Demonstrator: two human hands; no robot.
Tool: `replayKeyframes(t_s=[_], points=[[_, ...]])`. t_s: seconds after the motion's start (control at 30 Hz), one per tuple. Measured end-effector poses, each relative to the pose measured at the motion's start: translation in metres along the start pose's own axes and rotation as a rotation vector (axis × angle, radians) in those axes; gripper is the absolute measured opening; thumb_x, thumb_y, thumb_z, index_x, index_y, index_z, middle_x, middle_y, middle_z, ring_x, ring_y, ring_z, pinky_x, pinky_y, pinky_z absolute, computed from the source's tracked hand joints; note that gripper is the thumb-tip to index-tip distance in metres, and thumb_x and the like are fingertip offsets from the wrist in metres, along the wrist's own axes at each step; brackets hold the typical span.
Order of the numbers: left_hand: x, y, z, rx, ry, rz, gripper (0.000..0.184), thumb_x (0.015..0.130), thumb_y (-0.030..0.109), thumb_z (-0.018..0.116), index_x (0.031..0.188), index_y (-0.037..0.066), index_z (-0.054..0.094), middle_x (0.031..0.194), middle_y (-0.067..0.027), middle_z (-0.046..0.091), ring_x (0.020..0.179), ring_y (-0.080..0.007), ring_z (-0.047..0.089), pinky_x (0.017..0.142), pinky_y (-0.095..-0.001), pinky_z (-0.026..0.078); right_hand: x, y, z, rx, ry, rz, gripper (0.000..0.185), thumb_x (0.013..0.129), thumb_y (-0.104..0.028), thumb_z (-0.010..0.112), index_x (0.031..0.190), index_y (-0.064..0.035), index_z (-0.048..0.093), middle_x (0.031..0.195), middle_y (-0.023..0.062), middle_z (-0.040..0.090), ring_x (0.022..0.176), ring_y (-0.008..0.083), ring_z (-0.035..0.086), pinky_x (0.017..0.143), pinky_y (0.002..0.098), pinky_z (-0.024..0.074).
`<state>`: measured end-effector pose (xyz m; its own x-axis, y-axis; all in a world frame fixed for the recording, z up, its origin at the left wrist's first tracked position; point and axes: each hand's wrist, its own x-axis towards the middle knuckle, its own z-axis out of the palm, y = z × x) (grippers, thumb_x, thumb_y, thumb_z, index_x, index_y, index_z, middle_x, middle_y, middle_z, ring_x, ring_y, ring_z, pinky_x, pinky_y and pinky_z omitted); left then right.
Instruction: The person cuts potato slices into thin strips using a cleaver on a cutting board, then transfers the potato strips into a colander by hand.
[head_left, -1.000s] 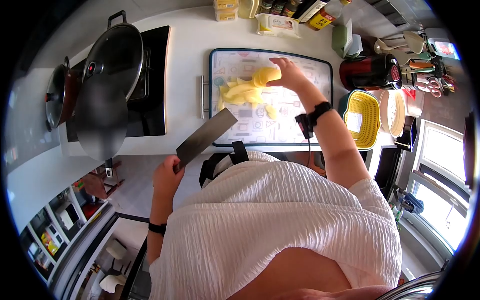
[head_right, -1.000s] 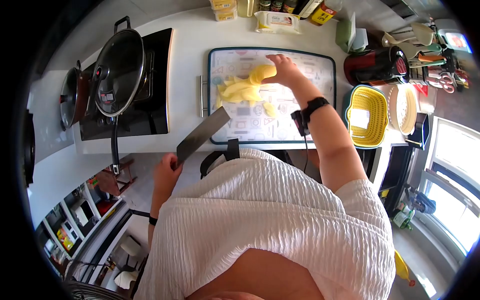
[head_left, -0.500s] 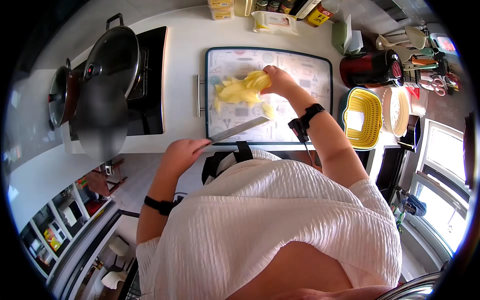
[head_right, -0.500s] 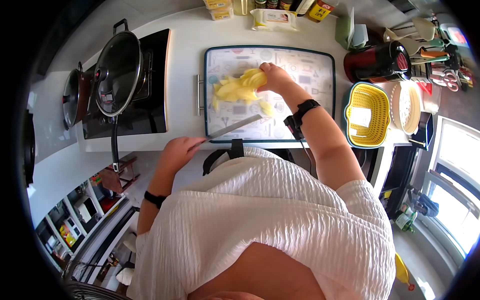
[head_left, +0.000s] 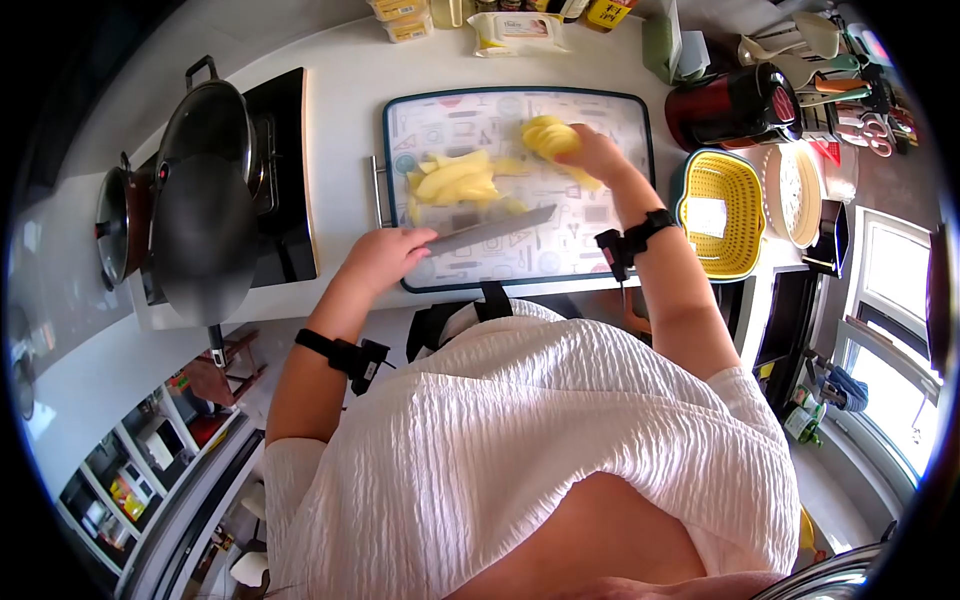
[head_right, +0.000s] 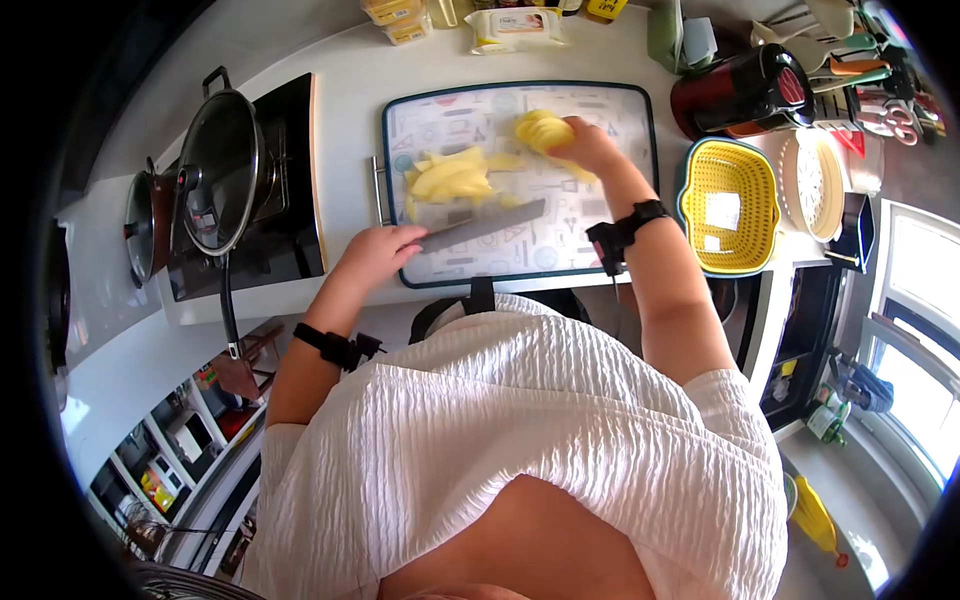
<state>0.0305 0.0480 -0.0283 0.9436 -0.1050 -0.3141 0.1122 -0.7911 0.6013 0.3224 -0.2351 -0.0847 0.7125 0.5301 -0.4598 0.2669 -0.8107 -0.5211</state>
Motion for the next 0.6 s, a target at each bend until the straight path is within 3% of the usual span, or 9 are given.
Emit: replayKeyframes(t_s=[0.1, 0.2, 0.23, 0.37, 0.53, 0.6], points=[[0.008, -0.006, -0.008, 0.072, 0.076, 0.009, 0.025, 0.092, 0.026, 0.061, 0.116, 0.018, 0.064, 0.094, -0.0117, 0.070, 0.082, -0.0335, 0.066, 0.072, -0.0407, 0.054, -0.013, 0.033, -0.024, 0.082, -0.024, 0.108, 0.074, 0.071, -0.042, 0.079, 0.133, -0.0094, 0.055, 0.116, 0.0188, 0.066, 0.108, 0.0336, 0.063, 0.094, 0.0387, 0.0489], [0.021, -0.018, -0.013, 0.123, 0.153, 0.019, 0.025, 0.091, 0.026, 0.062, 0.115, 0.016, 0.062, 0.092, -0.0130, 0.070, 0.082, -0.0348, 0.066, 0.070, -0.0418, 0.054, -0.019, 0.061, -0.029, -0.069, 0.088, 0.100, 0.076, 0.070, -0.042, 0.079, 0.133, -0.0084, 0.055, 0.124, 0.0185, 0.060, 0.113, 0.0337, 0.059, 0.096, 0.0383, 0.0483], [0.025, -0.018, -0.016, 0.128, 0.171, 0.004, 0.025, 0.090, 0.025, 0.064, 0.114, 0.015, 0.063, 0.091, -0.0136, 0.070, 0.082, -0.0353, 0.066, 0.070, -0.0417, 0.053, -0.023, 0.062, -0.030, -0.111, 0.145, 0.101, 0.080, 0.068, -0.042, 0.081, 0.135, -0.0082, 0.053, 0.132, 0.0183, 0.052, 0.118, 0.0337, 0.055, 0.100, 0.0375, 0.0462], [0.038, -0.020, -0.020, 0.161, 0.222, -0.034, 0.027, 0.090, 0.026, 0.065, 0.113, 0.014, 0.063, 0.090, -0.0141, 0.070, 0.082, -0.0361, 0.066, 0.070, -0.0424, 0.053, -0.022, 0.084, -0.016, -0.071, 0.249, -0.012, 0.090, 0.065, -0.040, 0.083, 0.141, -0.0093, 0.046, 0.138, 0.0199, 0.046, 0.125, 0.0346, 0.048, 0.105, 0.0397, 0.0418], [0.020, -0.019, -0.007, 0.203, 0.290, 0.017, 0.023, 0.092, 0.027, 0.062, 0.112, 0.017, 0.062, 0.087, -0.0136, 0.069, 0.078, -0.0364, 0.065, 0.066, -0.0446, 0.052, -0.041, 0.058, 0.002, -0.140, 0.465, 0.076, 0.097, 0.065, -0.041, 0.083, 0.146, -0.0113, 0.038, 0.141, 0.0200, 0.042, 0.128, 0.0363, 0.043, 0.108, 0.0446, 0.0391], [-0.004, -0.014, -0.006, 0.164, 0.306, -0.006, 0.024, 0.090, 0.025, 0.063, 0.112, 0.015, 0.062, 0.087, -0.0137, 0.069, 0.078, -0.0365, 0.065, 0.066, -0.0451, 0.052, -0.048, 0.057, 0.007, -0.132, 0.527, 0.100, 0.091, 0.066, -0.040, 0.083, 0.141, -0.0105, 0.042, 0.136, 0.0189, 0.046, 0.125, 0.0373, 0.045, 0.106, 0.0449, 0.0401]])
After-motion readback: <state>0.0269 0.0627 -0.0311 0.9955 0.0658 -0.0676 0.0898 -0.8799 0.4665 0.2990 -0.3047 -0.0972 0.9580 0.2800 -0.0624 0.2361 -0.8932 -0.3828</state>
